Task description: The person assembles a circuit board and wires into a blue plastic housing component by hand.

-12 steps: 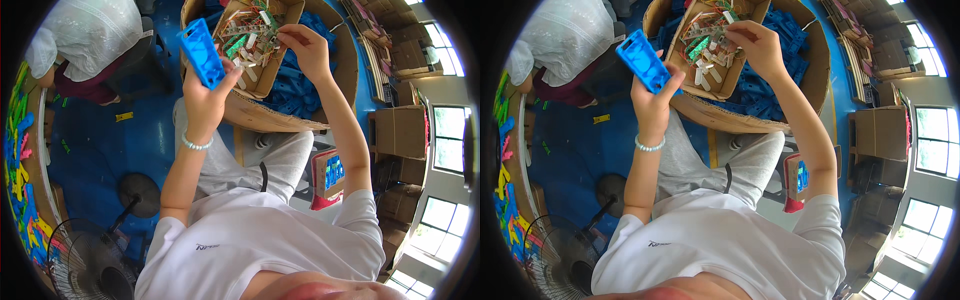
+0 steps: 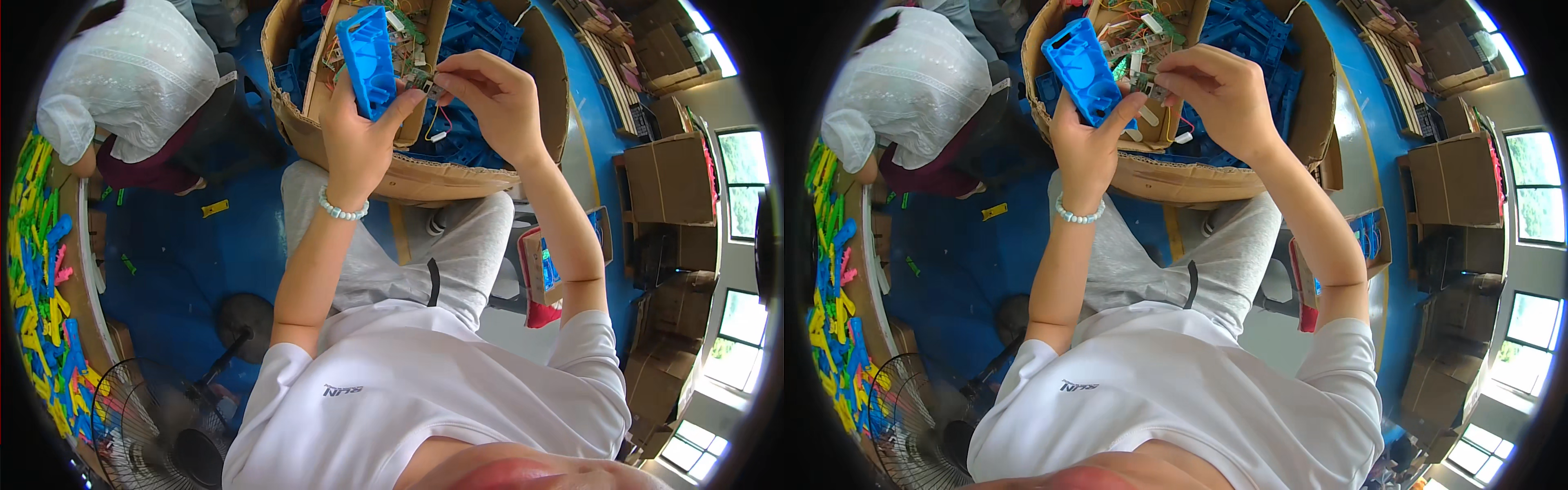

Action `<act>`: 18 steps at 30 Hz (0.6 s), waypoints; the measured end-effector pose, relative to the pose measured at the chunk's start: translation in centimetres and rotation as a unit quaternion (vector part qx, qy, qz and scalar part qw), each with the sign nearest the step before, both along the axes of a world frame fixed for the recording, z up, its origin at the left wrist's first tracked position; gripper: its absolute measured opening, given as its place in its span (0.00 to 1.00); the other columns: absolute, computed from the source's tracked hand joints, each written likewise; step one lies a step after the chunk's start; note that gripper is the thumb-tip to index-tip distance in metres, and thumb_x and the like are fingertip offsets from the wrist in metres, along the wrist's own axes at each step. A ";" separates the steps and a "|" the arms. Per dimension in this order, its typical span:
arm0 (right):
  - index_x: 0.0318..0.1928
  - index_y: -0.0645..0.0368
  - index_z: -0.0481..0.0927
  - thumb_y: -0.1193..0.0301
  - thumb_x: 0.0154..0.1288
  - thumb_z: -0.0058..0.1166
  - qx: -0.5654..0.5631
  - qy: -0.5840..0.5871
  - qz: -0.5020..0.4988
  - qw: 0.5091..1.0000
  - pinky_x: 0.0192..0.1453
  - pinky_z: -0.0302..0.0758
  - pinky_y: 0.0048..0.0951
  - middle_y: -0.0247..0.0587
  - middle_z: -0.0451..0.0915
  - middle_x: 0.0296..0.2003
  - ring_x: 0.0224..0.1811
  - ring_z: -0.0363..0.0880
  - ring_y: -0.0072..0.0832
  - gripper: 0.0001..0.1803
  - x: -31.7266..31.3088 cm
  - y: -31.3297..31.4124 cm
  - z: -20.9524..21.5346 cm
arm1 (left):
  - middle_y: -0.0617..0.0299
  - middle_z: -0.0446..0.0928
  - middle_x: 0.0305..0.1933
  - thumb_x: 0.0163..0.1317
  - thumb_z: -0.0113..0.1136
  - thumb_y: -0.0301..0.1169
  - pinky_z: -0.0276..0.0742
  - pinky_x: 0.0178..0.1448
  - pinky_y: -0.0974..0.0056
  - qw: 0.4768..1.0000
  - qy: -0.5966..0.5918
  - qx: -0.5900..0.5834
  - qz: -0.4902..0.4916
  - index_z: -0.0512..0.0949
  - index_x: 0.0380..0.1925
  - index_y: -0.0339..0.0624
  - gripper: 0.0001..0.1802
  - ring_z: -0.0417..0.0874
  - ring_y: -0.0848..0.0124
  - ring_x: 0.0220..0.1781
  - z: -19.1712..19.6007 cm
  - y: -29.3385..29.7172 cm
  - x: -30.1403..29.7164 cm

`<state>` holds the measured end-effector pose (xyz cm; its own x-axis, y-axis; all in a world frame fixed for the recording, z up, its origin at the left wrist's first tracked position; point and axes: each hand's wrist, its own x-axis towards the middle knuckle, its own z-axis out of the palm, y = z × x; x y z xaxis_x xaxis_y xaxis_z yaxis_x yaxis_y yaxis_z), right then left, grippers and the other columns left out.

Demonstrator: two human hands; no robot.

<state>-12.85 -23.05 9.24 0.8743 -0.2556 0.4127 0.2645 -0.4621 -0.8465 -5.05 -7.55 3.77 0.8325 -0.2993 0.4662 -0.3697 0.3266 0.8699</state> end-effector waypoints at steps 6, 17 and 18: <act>0.41 0.70 0.81 0.82 0.63 0.60 0.009 -0.044 0.020 0.999 0.39 0.81 0.21 0.39 0.81 0.34 0.33 0.85 0.24 0.07 -2.3 0.1 -0.4 | 0.63 0.82 0.35 0.56 0.74 0.29 0.79 0.39 0.70 0.991 0.083 -0.051 -0.091 0.77 0.40 0.37 0.16 0.83 0.76 0.33 0.4 0.0 -1.7; 0.41 0.68 0.82 0.80 0.63 0.60 -0.111 -0.078 -0.040 0.990 0.36 0.82 0.23 0.39 0.81 0.33 0.33 0.86 0.24 0.06 -5.6 -0.5 -0.3 | 0.59 0.81 0.29 0.58 0.66 0.25 0.78 0.33 0.65 0.949 -0.249 0.173 0.082 0.75 0.44 0.37 0.15 0.83 0.67 0.27 2.2 -1.3 -4.3; 0.41 0.68 0.82 0.80 0.63 0.60 -0.108 -0.079 -0.045 0.990 0.36 0.82 0.23 0.39 0.81 0.33 0.33 0.86 0.24 0.06 -5.9 -0.7 -0.3 | 0.59 0.81 0.29 0.58 0.66 0.25 0.78 0.33 0.65 0.949 -0.251 0.175 0.077 0.75 0.44 0.37 0.15 0.83 0.67 0.27 2.1 -1.5 -4.3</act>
<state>-18.70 -23.74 8.94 0.7727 -0.2197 0.5955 0.3352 -0.6555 -0.6767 -9.39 -9.03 5.88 0.5787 -0.4011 0.7101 -0.7860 -0.0418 0.6168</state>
